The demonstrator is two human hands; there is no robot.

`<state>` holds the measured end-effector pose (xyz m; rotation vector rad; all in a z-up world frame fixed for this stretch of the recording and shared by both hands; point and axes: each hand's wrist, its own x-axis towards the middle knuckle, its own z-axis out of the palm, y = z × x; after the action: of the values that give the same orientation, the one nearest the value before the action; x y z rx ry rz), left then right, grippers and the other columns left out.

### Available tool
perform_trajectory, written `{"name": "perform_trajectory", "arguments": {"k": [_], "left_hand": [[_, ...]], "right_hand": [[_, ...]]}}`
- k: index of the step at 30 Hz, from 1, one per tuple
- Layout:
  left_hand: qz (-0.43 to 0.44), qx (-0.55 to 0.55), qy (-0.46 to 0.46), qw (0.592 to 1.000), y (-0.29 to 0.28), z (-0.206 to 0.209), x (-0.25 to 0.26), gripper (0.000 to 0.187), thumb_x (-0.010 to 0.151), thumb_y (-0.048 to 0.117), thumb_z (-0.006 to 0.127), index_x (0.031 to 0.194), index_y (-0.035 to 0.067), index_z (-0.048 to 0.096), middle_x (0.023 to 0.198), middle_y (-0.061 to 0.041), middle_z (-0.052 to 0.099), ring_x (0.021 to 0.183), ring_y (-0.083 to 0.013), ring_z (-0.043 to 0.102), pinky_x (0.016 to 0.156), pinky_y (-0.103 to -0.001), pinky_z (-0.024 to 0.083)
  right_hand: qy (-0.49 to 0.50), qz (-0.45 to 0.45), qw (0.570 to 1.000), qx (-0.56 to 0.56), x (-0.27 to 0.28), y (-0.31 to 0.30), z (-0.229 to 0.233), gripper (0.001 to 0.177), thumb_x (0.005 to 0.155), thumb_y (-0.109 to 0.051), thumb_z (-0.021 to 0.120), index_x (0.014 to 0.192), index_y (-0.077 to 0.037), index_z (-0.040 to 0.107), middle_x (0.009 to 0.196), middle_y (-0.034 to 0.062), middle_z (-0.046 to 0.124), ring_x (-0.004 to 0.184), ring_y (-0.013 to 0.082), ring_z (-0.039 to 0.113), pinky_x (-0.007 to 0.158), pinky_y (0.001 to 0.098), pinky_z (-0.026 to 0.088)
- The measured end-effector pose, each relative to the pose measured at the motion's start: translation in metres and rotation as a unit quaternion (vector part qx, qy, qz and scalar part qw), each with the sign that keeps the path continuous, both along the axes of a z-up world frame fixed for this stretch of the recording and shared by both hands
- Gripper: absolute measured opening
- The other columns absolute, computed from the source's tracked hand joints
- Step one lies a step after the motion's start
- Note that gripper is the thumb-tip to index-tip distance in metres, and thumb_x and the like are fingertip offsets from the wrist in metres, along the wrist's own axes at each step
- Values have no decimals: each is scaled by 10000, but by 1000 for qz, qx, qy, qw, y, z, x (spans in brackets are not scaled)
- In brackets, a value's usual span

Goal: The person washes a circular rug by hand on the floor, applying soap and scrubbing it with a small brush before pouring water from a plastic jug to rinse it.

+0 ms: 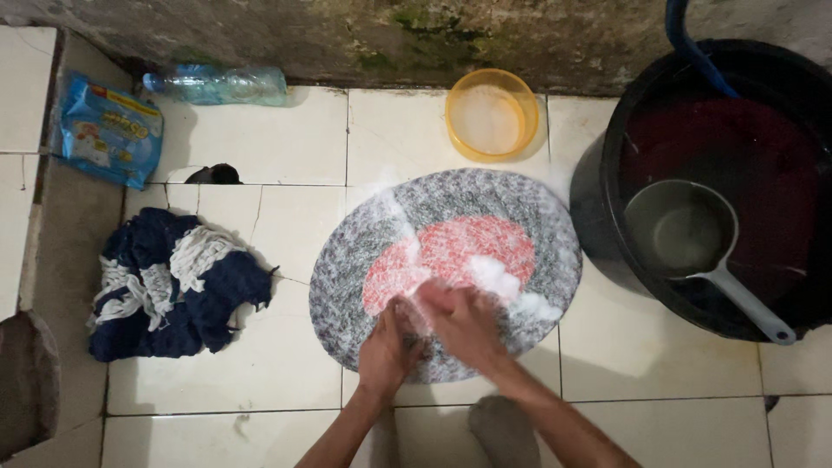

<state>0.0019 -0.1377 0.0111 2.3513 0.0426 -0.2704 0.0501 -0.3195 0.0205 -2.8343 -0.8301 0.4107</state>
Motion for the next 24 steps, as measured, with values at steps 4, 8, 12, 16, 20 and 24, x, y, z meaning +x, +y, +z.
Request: {"name": "perform_trajectory", "arguments": {"k": [4,8,12,16,20,24], "left_hand": [[35,-12,72,997,-2,8,9,1012,710,322,890,1493,73,299,1247,-235,657,993,-421,703,805,-490,587],[37,-10,70,997,0,12,13,987,685,320,905,1453,89,329,1152,-230,698,945,-426,714,774,-498,590],[18,-11,118,993,3,6,19,847,784,322,827,1436,100,334,1063,-163,734,810,-355,773,679,-437,643],[4,4,132,991,6,3,21,939,722,337,868,1452,122,317,996,-180,738,807,-349,773,664,-424,649],[26,1,105,994,6,9,22,1034,624,368,958,1411,121,334,967,-221,739,841,-422,735,721,-490,597],[31,4,118,993,6,8,21,1041,632,395,964,1417,129,334,994,-231,732,866,-426,733,744,-492,599]], "right_hand": [[-217,-140,965,-39,40,-44,-9,141,1032,-369,536,957,-316,642,1125,154,635,945,263,652,855,454,571],[17,-222,958,179,28,-26,9,452,956,-237,528,1399,-257,611,1257,192,616,856,267,675,684,425,599],[137,-94,978,130,-5,15,14,487,1052,-146,491,1522,-272,507,1296,192,623,727,219,706,477,283,578],[-108,-11,992,57,15,16,-3,399,1085,-322,428,1477,-288,493,1367,82,593,896,207,669,684,434,619],[28,-151,986,65,56,-22,3,551,1020,-307,510,1566,-254,466,1054,207,622,877,291,604,887,569,514],[-20,-229,973,36,65,-17,28,504,1011,-316,456,1515,-311,466,1105,181,599,807,299,643,751,524,592]]}}
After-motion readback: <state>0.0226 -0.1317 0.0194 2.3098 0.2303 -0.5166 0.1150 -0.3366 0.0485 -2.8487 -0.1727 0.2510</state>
